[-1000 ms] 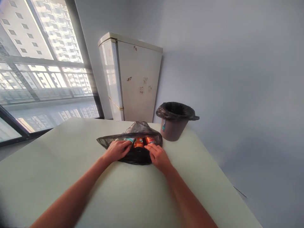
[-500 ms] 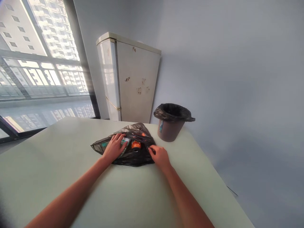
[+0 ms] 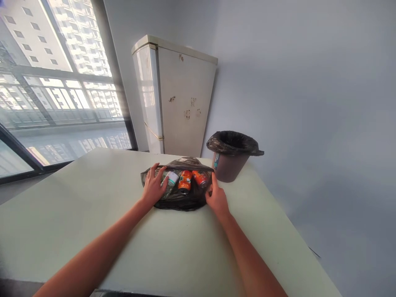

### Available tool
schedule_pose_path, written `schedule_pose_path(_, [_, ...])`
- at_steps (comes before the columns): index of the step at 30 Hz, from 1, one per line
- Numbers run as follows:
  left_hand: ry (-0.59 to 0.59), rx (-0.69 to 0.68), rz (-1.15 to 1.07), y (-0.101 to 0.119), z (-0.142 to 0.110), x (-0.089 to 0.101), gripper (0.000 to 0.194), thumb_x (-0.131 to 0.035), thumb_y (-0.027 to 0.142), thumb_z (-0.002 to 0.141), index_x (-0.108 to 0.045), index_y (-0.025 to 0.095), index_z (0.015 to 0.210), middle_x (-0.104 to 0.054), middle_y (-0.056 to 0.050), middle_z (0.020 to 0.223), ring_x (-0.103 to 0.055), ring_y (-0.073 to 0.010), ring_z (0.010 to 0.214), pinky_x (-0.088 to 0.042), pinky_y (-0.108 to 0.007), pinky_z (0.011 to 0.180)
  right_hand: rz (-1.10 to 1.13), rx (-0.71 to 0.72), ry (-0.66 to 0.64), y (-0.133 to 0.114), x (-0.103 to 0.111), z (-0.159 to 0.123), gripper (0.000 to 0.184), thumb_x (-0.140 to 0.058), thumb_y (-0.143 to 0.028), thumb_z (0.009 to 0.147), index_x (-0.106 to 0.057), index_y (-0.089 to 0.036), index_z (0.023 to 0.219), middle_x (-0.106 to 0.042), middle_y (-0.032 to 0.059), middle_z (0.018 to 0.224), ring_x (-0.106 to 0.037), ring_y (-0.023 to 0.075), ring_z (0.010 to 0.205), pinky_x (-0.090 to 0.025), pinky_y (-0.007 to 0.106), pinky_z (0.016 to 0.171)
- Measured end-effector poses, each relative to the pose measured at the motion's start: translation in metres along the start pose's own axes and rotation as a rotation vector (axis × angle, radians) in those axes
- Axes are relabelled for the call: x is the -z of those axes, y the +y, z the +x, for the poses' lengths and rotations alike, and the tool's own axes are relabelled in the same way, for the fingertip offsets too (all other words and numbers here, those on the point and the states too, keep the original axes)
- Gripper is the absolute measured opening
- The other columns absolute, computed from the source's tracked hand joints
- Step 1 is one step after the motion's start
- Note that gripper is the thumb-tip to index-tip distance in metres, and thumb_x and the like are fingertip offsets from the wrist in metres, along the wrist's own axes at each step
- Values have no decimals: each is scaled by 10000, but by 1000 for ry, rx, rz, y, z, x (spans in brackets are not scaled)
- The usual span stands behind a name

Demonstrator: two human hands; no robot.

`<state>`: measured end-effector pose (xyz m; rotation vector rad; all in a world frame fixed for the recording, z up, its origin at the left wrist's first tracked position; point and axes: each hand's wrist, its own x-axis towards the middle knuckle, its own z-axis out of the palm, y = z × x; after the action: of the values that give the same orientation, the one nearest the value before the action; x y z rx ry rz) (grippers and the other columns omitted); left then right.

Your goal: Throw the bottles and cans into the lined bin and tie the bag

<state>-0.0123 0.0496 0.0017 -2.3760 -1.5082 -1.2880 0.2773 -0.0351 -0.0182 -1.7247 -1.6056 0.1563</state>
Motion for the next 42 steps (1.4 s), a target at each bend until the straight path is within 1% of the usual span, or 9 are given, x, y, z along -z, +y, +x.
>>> schedule_pose_path(7, [-46, 29, 31, 4, 6, 12, 257, -504, 357, 1010, -678, 187, 1091, -481, -130, 1103, -590, -269, 983, -514, -421, 933, 47, -11, -7, 1, -1, 1, 957, -529, -239, 817, -140, -111, 1682, -568, -52, 717, -575, 183, 645, -500, 301, 715])
schedule_pose_path(12, [-407, 148, 126, 18, -1, 13, 625, -613, 578, 927, -558, 181, 1406, -554, -167, 1244, -684, -327, 932, -529, -437, 809, 38, -13, -46, -2, -1, -1, 939, -536, -262, 820, -173, -118, 1675, -584, -46, 717, -595, 193, 675, -508, 300, 736])
schedule_pose_path(15, [-471, 178, 72, 18, -3, 12, 754, -665, 528, 882, -448, 190, 1520, -527, -195, 1373, -701, -357, 974, -532, -460, 827, 42, -16, -60, -2, -1, -1, 928, -534, -264, 826, -183, -122, 1673, -578, -47, 715, -598, 192, 680, -503, 295, 738])
schedule_pose_path(17, [-487, 196, -101, 14, 1, 15, 737, -694, 506, 858, -463, 210, 1492, -508, -188, 1415, -690, -350, 1027, -531, -460, 877, 45, -24, -68, -1, -2, 0, 934, -536, -261, 822, -179, -119, 1673, -570, -50, 714, -599, 194, 687, -496, 296, 737])
schedule_pose_path(24, [-808, 478, -1384, -8, 17, 41, 519, -620, 527, 966, -407, 311, 1386, -664, -61, 1187, -694, -219, 932, -559, -290, 745, 84, -77, -125, 2, -5, 1, 889, -534, -262, 842, -206, -131, 1658, -507, -74, 682, -540, 184, 646, -466, 303, 705])
schedule_pose_path(29, [-615, 426, -1506, -6, 16, 36, 608, -726, 482, 916, -418, 317, 1413, -661, -92, 1297, -736, -244, 915, -602, -313, 733, 68, -73, -169, -3, 0, 2, 911, -551, -200, 825, -203, -199, 1667, -543, -58, 745, -557, 179, 673, -472, 307, 717])
schedule_pose_path(33, [-432, 556, -1434, -4, 15, 22, 612, -660, 556, 949, -386, 330, 1449, -702, -57, 1147, -744, -215, 795, -605, -299, 651, 106, 6, -168, -7, 3, 1, 994, -575, -151, 813, -122, -222, 1694, -594, -1, 927, -599, 189, 796, -520, 334, 806])
schedule_pose_path(37, [-441, 571, -1464, -4, 14, 23, 587, -641, 502, 964, -364, 376, 1466, -654, -60, 1320, -741, -224, 942, -633, -323, 713, 164, 236, -220, -10, 4, -2, 999, -572, -59, 788, -221, -328, 1684, -519, 67, 1207, -602, 196, 1016, -538, 372, 976])
schedule_pose_path(42, [-468, 492, -1448, 1, 14, 29, 650, -701, 412, 926, -396, 361, 1498, -598, -85, 1439, -715, -264, 1103, -649, -402, 865, 215, 346, -277, -12, 6, -5, 741, -584, -56, 834, -527, -306, 1530, -485, 70, 1209, -600, 185, 1045, -528, 406, 1059])
